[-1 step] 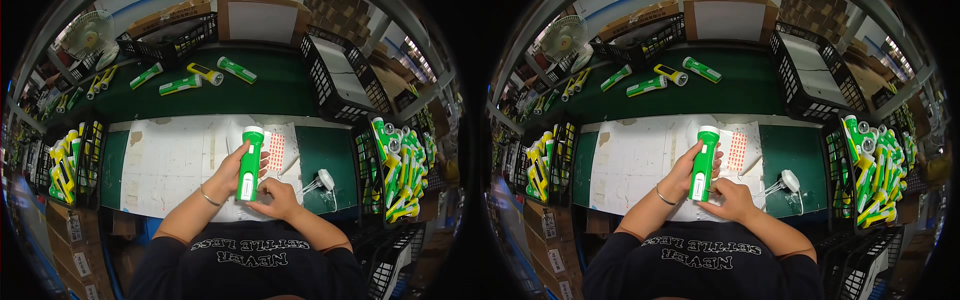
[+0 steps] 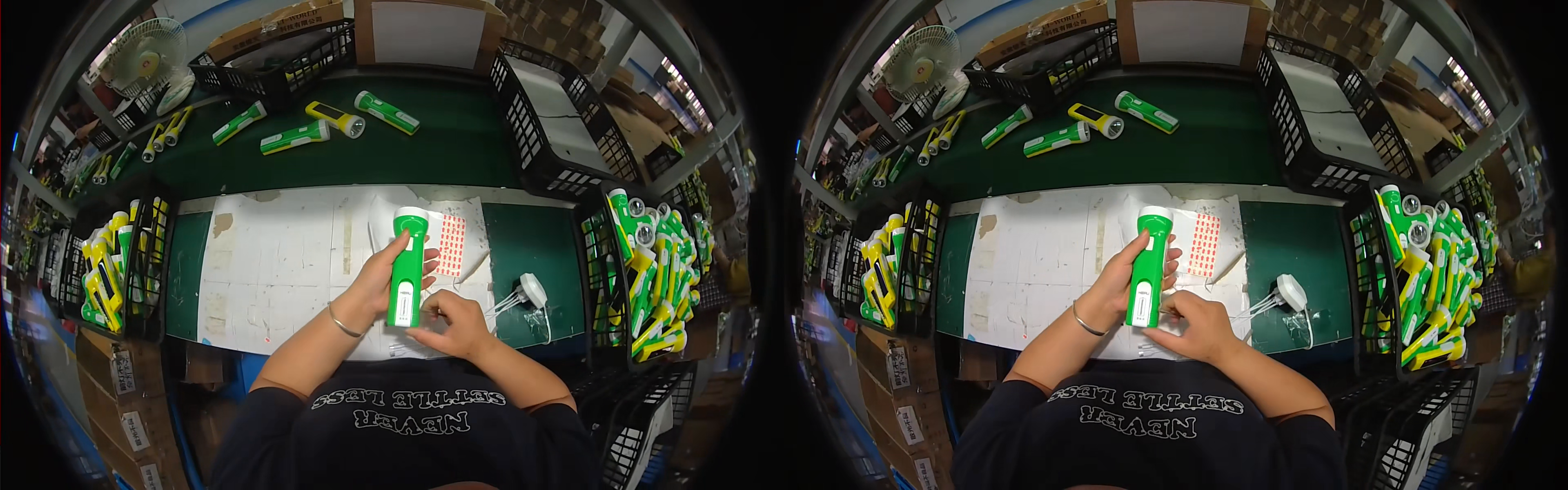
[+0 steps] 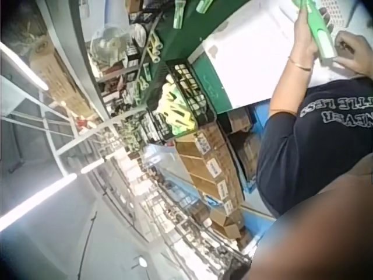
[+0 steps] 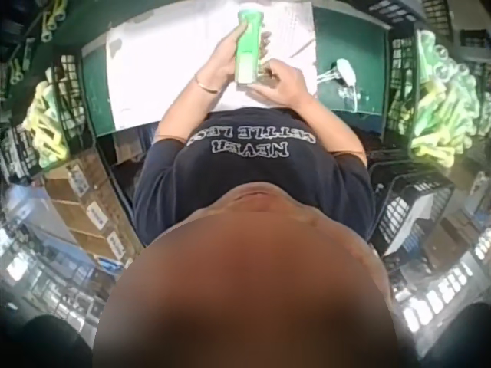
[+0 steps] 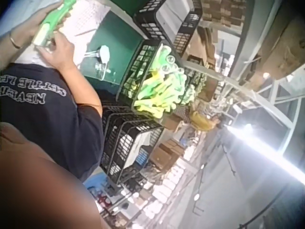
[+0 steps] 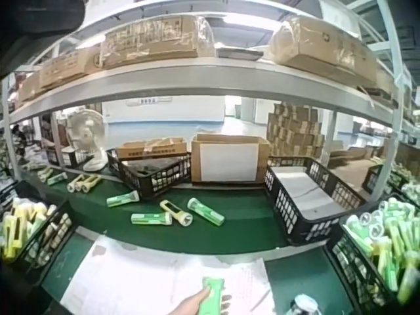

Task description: Assembling, checking, and testing portable LED flashlights at a factory workstation.

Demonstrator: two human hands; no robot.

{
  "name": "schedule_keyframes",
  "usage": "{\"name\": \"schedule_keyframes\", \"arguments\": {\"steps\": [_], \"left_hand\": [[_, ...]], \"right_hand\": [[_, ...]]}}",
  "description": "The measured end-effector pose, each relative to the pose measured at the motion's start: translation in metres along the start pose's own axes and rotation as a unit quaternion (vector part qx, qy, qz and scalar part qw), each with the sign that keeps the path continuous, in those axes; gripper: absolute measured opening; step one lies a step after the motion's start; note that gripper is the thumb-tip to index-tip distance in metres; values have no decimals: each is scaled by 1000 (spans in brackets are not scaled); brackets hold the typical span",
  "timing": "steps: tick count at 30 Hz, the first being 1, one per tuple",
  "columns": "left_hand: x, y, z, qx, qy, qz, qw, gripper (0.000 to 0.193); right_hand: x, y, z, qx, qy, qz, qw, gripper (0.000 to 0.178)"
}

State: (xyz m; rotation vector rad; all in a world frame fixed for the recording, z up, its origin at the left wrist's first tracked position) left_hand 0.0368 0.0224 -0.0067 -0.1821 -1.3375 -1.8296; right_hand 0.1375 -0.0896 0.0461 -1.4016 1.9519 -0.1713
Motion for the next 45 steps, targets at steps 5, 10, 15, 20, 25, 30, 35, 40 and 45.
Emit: {"name": "schedule_keyframes", "arguments": {"steps": [5, 10, 15, 20, 25, 30, 35, 40, 45], "left_hand": [[12, -8, -4, -47, 43, 56, 996, 37], [22, -11, -7, -58, 41, 55, 996, 35], [25, -14, -12, -66, 65, 47, 995, 37], [29, -14, -13, -74, 67, 54, 994, 34], [36, -6, -6, -125, 120, 59, 983, 30], [38, -1, -11, -204, 206, 60, 955, 30], [36, -4, -8, -260, 276, 64, 923, 40], [41, -4, 9, -226, 297, 69, 925, 40], [42, -2, 1, -267, 330, 58, 904, 37]], "right_hand": [[15, -7, 18, -112, 151, 19, 982, 17], [21, -8, 20, -125, 164, 28, 978, 15], [28, -7, 15, -115, 171, 22, 978, 14], [23, -7, 13, -61, 89, 38, 993, 11], [6, -7, -5, 101, -5, 11, 995, 10], [1, 2, -14, 218, -131, -16, 967, 10], [20, 23, -20, 154, -185, -133, 962, 14], [15, 13, -24, 161, -173, -65, 969, 10], [-7, 19, -16, 257, -178, -57, 948, 8]]}}
Point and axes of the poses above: each hand's wrist, its own x-axis away from the middle knuckle, its own y-axis out of the palm, z = x × y, the point moved 3 cm from there along -x, towards the middle knuckle, and after that the axes turned 15 degrees about z, right-handed, at the moved point
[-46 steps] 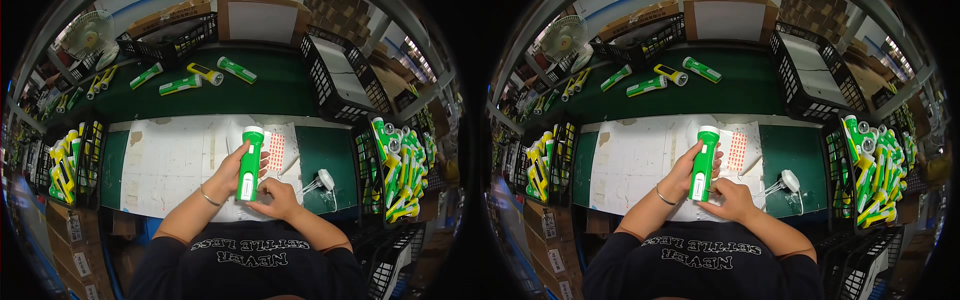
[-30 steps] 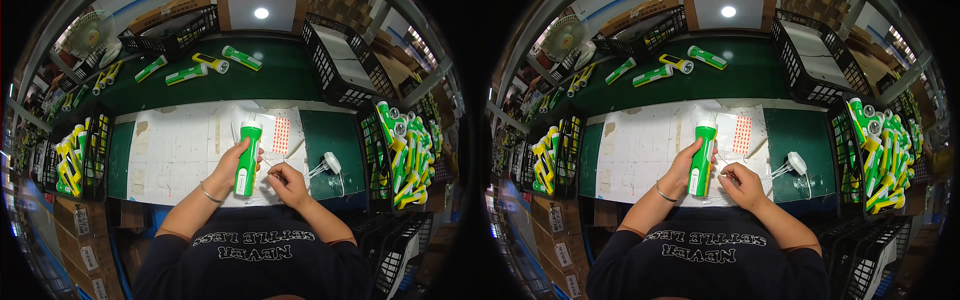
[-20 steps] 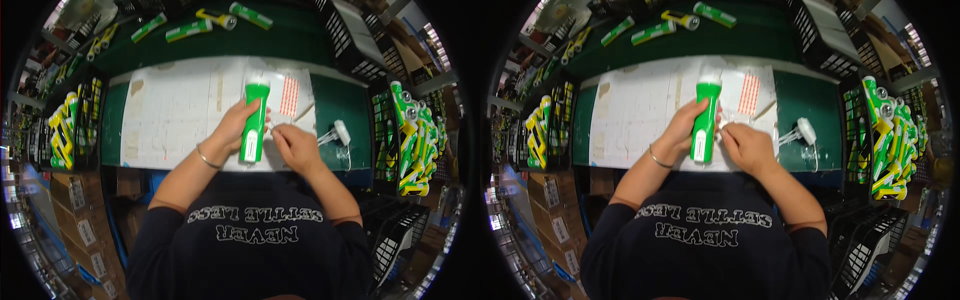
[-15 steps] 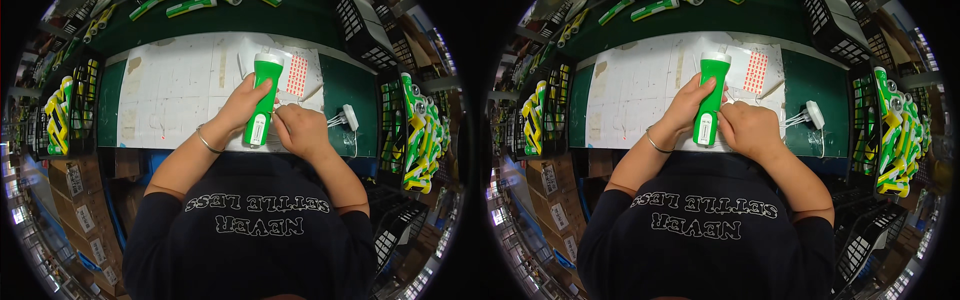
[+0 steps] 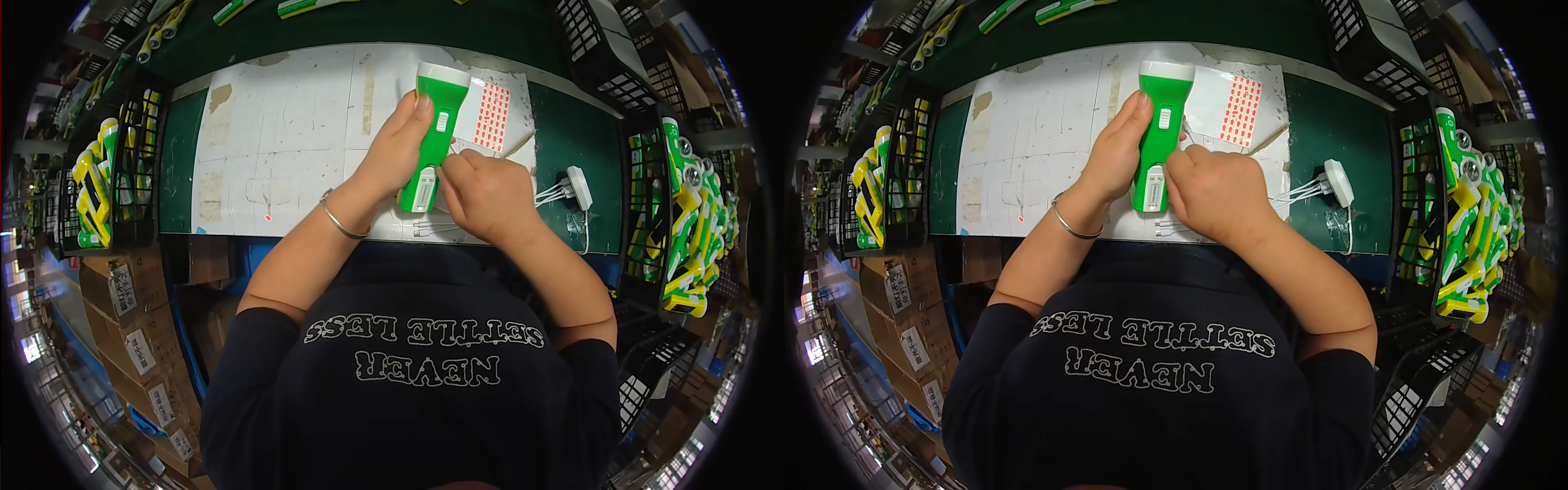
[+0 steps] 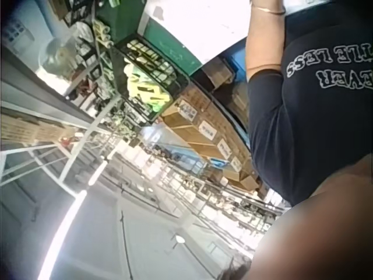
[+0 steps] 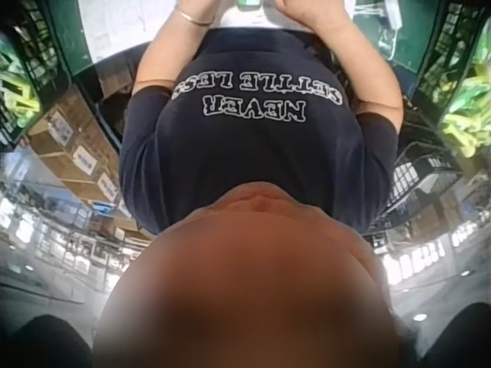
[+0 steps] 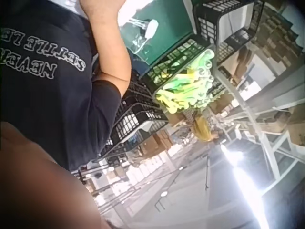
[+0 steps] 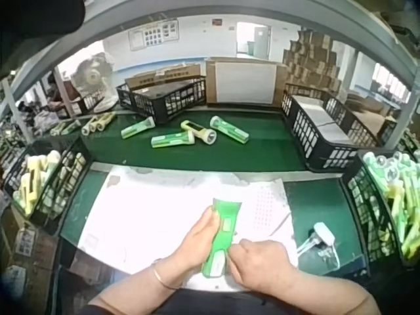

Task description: Assembling, checking, and testing portable LED flashlights at a factory workstation.

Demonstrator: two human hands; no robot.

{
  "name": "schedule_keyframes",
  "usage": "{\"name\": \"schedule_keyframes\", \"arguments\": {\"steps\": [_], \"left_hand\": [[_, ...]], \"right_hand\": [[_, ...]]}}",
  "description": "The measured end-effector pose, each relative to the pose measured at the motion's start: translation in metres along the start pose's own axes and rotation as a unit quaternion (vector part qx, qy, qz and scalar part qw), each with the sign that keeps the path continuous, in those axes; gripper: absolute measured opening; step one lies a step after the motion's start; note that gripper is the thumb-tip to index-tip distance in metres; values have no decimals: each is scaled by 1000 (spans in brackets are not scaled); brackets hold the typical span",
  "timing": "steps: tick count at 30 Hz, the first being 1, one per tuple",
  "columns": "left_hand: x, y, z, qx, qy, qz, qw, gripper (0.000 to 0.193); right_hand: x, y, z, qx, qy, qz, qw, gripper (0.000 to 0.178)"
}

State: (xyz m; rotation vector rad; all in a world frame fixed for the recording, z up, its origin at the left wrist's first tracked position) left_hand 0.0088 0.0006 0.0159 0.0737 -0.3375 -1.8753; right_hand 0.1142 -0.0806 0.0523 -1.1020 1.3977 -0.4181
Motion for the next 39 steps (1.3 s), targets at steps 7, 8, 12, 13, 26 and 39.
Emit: {"name": "schedule_keyframes", "arguments": {"steps": [7, 8, 12, 13, 26, 39], "left_hand": [[-15, -19, 3, 98, -43, 53, 993, 42], [-19, -21, 7, 97, -43, 51, 993, 42], [-19, -18, 12, 111, -41, 40, 992, 47], [-18, -16, 8, 116, -60, 26, 991, 49], [4, -18, 0, -67, -80, -21, 994, 36], [22, -63, 54, -621, 144, -176, 750, 35]], "right_hand": [[25, -13, -30, -192, -123, -120, 966, 16], [28, -11, -33, -216, -125, -119, 961, 18], [4, -9, -21, -204, -27, 56, 977, 29], [-2, -5, -15, -197, 41, 59, 978, 30], [-9, 5, 60, -346, 348, 38, 871, 40], [-12, -17, 75, -437, 329, -136, 826, 60]]}}
Point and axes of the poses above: each hand's wrist, its own x-axis away from the middle knuckle, its own y-axis out of the palm, z = x × y, the point moved 3 cm from there along -x, towards the middle knuckle, and after that the axes turned 15 degrees about z, right-handed, at the moved point
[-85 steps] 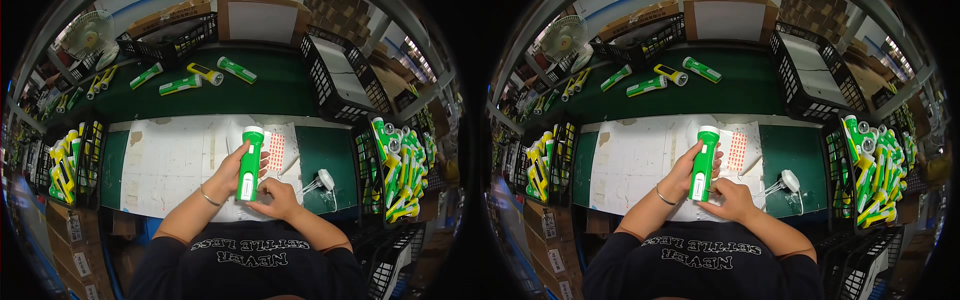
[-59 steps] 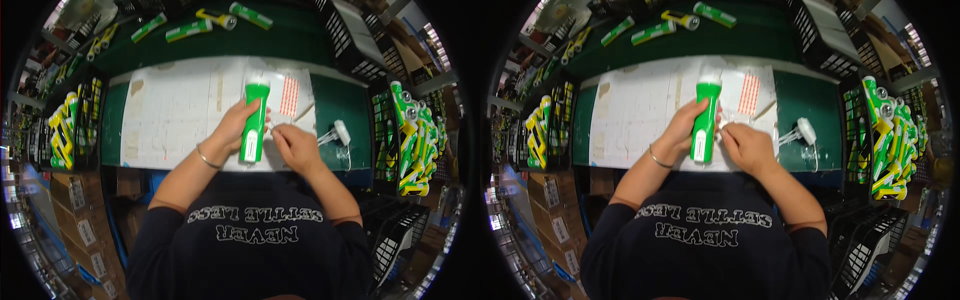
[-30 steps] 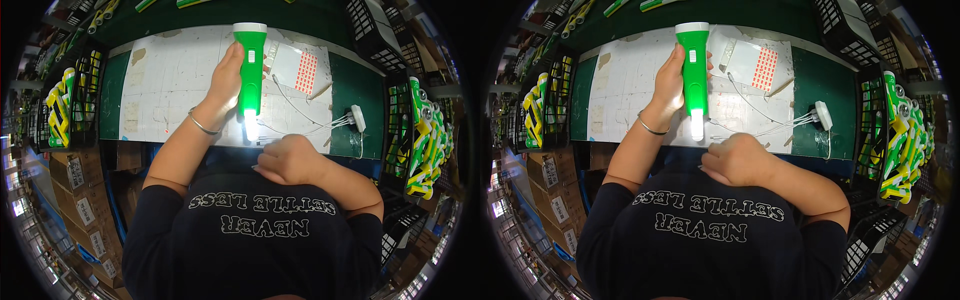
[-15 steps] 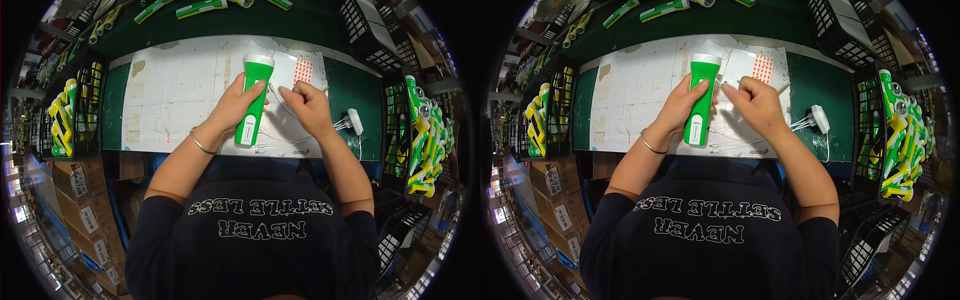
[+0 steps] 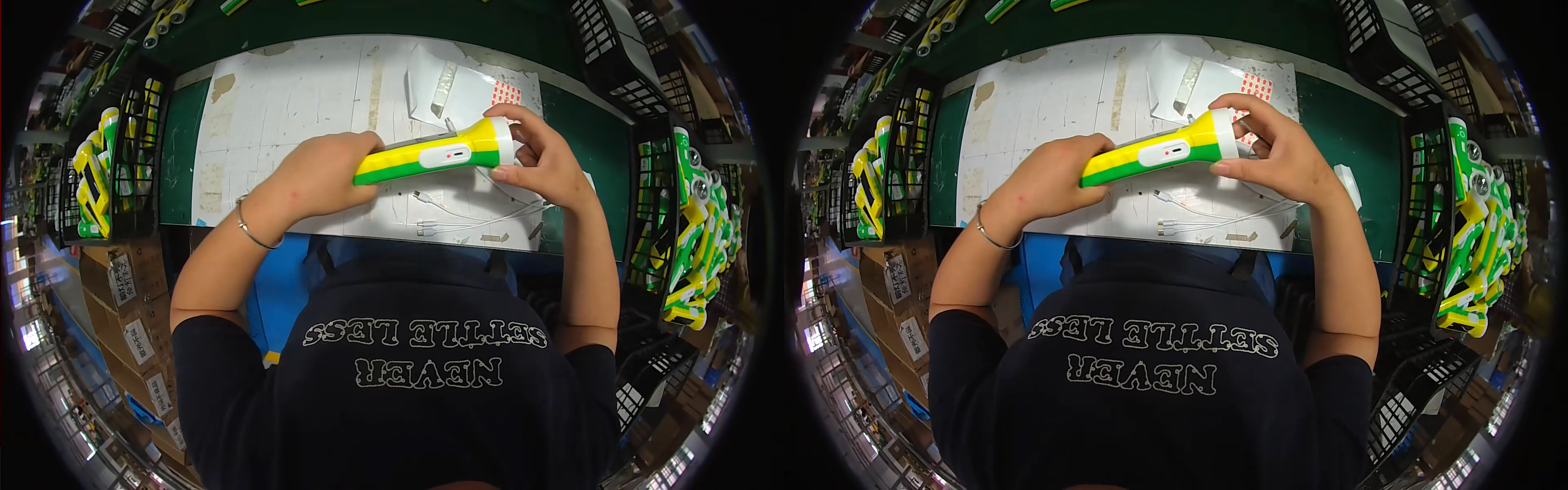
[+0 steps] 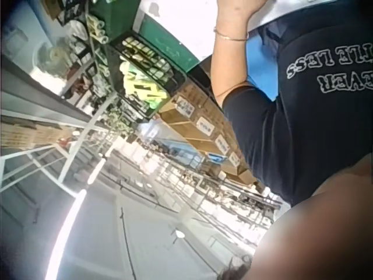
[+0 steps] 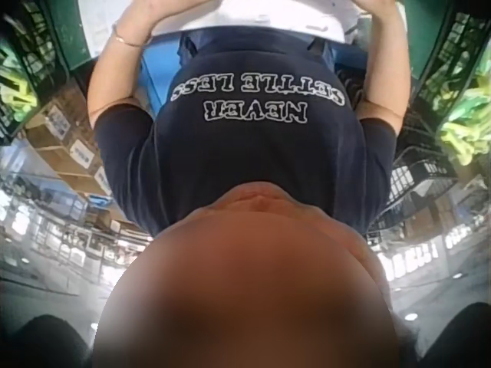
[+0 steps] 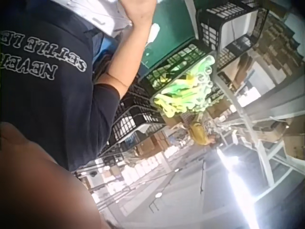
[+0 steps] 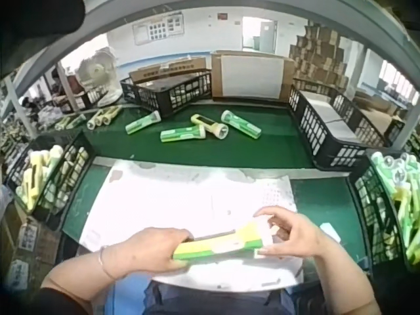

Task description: Assembling, checking, and testing portable LED flashlights at a factory workstation.

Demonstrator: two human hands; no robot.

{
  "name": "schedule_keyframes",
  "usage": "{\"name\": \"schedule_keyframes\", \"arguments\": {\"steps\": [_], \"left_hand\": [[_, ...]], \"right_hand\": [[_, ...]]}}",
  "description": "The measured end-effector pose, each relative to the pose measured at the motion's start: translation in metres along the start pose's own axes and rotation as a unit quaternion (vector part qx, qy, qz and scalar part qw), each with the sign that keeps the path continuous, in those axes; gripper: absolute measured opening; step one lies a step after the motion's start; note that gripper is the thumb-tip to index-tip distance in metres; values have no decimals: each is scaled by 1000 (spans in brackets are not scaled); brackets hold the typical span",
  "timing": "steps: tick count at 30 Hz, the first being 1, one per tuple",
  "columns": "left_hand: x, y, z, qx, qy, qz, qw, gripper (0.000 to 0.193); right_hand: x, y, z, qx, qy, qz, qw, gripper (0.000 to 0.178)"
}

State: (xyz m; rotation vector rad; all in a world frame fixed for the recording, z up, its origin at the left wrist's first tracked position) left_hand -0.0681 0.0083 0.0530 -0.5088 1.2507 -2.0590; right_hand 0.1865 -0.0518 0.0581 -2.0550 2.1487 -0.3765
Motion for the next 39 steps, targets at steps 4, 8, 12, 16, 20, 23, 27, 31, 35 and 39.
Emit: {"name": "schedule_keyframes", "arguments": {"steps": [4, 8, 12, 16, 20, 23, 27, 31, 35, 39], "left_hand": [[2, -4, 2, 47, -17, -50, 997, 38], [-8, 19, 11, 317, -54, -102, 941, 55], [-12, 45, -2, 428, -160, -6, 889, 65], [-13, 64, -11, 434, -210, 58, 874, 66], [-16, 62, -6, 384, -198, 114, 895, 67], [-20, 62, -2, 368, -189, 112, 903, 67], [-26, 62, 16, 375, -159, 116, 906, 66], [-27, 64, 21, 365, -125, 140, 912, 66], [-23, 67, 22, 237, -68, 244, 938, 64], [-20, 57, 33, 119, -47, 311, 942, 61]], "right_hand": [[-5, 1, 7, -4, -5, -3, 1000, 62], [-11, 27, 9, -105, 10, -55, 993, 62], [-34, 27, 49, -9, 26, 84, 996, 39], [-36, 53, 56, 395, -66, 173, 900, 30], [-36, 47, 56, 354, -95, 208, 907, 25], [-25, 42, 48, -62, 15, 104, 992, 20], [-15, 37, 38, -49, 31, 82, 995, 21], [-13, 31, 43, -73, 70, 89, 991, 19], [-9, 36, 34, -23, 56, 120, 991, 17], [-7, 41, 40, -69, 80, 136, 985, 17]]}}
Point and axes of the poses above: each hand's wrist, its own x-axis away from the middle knuckle, its own y-axis out of the palm, z = x × y, the point moved 3 cm from there along -x, towards the middle knuckle, and after that the axes turned 15 degrees about z, right-handed, at the moved point
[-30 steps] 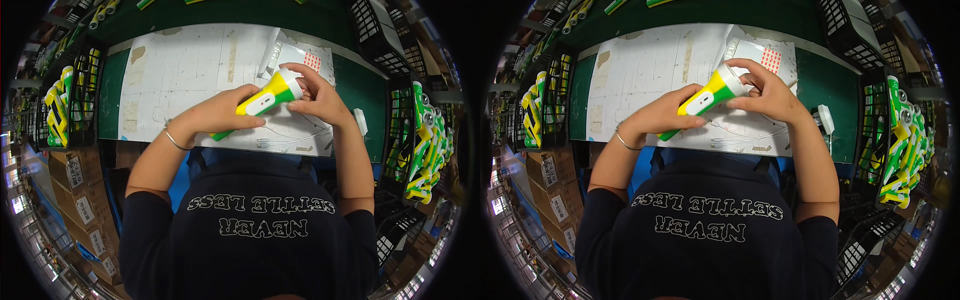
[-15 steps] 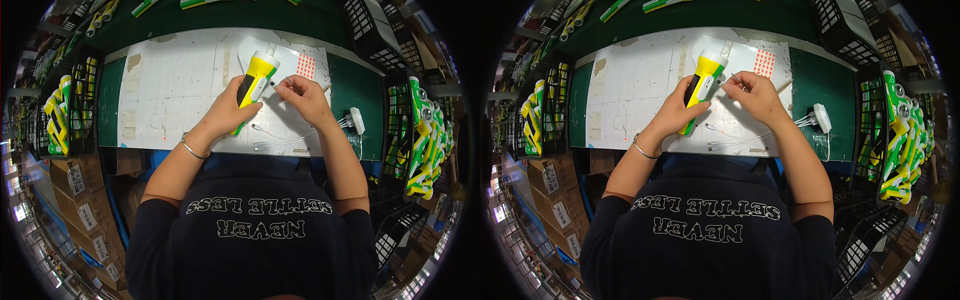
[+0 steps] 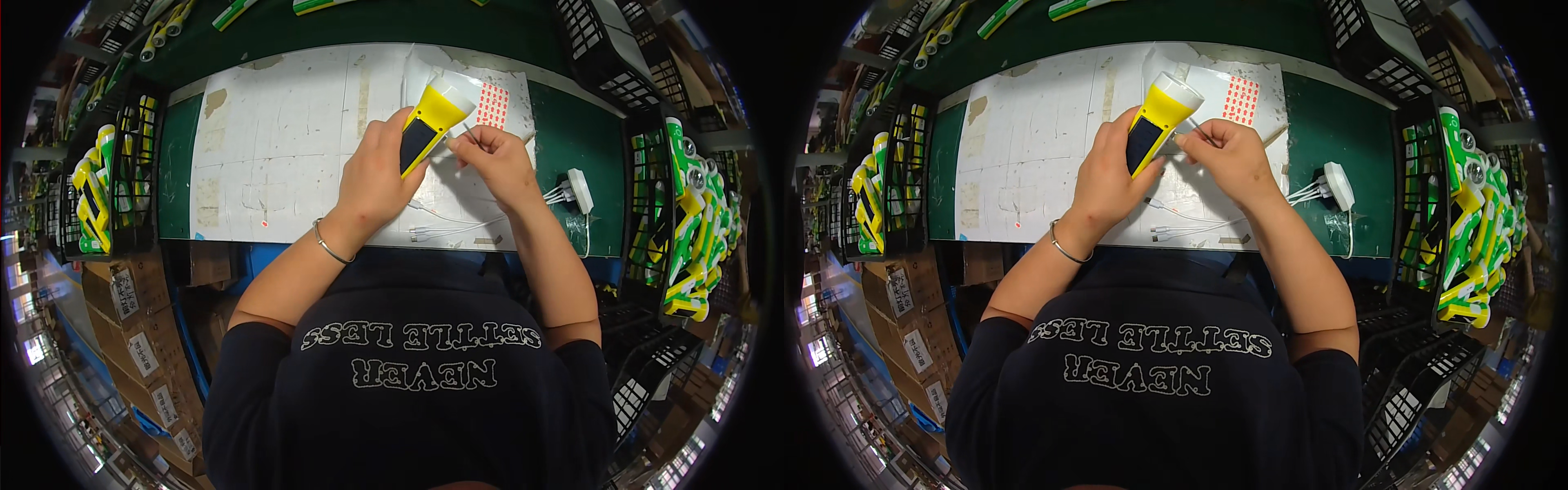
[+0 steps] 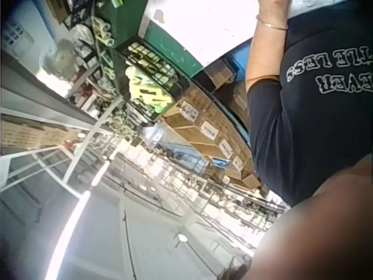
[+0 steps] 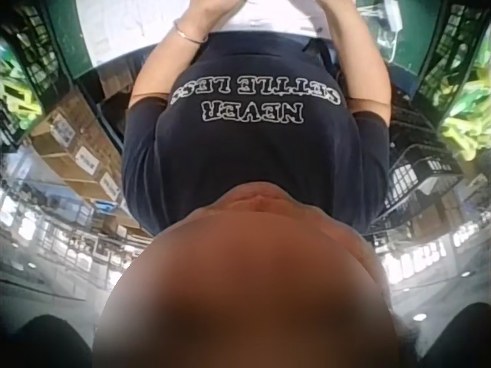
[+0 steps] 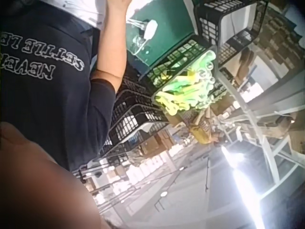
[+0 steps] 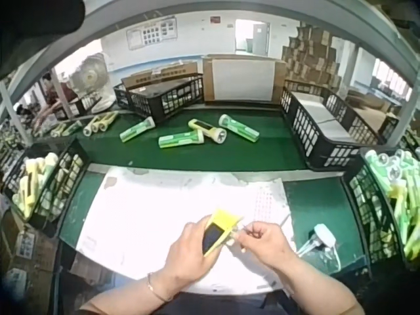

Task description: Assembling, checking, and testing portable LED flashlights at a factory workstation.

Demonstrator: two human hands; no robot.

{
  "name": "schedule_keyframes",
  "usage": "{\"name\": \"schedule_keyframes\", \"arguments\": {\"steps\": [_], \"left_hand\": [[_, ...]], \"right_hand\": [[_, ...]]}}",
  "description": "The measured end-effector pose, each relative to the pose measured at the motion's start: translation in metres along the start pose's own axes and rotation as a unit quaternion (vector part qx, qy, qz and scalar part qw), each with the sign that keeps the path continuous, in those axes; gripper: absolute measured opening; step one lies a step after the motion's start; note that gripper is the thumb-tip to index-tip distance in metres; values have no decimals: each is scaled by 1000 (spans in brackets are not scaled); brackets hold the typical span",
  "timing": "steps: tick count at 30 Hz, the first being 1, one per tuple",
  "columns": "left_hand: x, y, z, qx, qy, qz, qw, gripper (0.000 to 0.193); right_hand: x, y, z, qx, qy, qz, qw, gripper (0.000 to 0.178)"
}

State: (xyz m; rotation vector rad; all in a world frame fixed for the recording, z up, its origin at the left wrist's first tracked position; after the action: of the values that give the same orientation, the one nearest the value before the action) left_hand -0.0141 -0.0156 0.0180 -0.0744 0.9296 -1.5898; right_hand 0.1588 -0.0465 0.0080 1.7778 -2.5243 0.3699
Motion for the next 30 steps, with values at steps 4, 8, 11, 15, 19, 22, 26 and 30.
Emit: {"name": "schedule_keyframes", "arguments": {"steps": [4, 8, 11, 15, 19, 22, 26, 30], "left_hand": [[0, 2, 0, -5, 5, -7, 1000, 61], [0, 4, -4, 17, -2, -16, 1000, 60], [-2, 3, -3, 33, -16, -29, 999, 60], [-1, 3, -5, 20, -29, -47, 998, 59], [-1, 4, -6, 19, -28, -61, 998, 57], [1, 4, -3, 15, -27, -72, 997, 56], [3, 7, -1, 15, -37, -52, 998, 57], [1, 11, -7, 25, -29, -61, 997, 57]], "right_hand": [[-2, -2, 5, -53, 34, -7, 998, 16], [-4, -1, 3, -53, 43, -9, 998, 15], [-10, -3, 9, -43, 56, -29, 997, 13], [-13, -2, 9, -44, 83, -34, 995, 13], [-14, -2, 11, -20, 83, -37, 996, 14], [-14, -2, 9, -10, 83, -35, 996, 15], [-13, -2, 7, -33, 95, -23, 995, 15], [-14, -2, 12, -31, 86, -23, 996, 15]]}}
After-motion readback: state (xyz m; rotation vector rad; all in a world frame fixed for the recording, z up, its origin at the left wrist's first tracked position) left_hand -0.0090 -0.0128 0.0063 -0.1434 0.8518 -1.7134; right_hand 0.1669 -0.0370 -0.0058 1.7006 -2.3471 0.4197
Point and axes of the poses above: each hand's wrist, its own x-axis away from the middle knuckle, its own y-axis out of the palm, z = x × y, the point moved 3 cm from there along -x, towards the middle knuckle, and after that the axes turned 15 degrees about z, right-handed, at the moved point
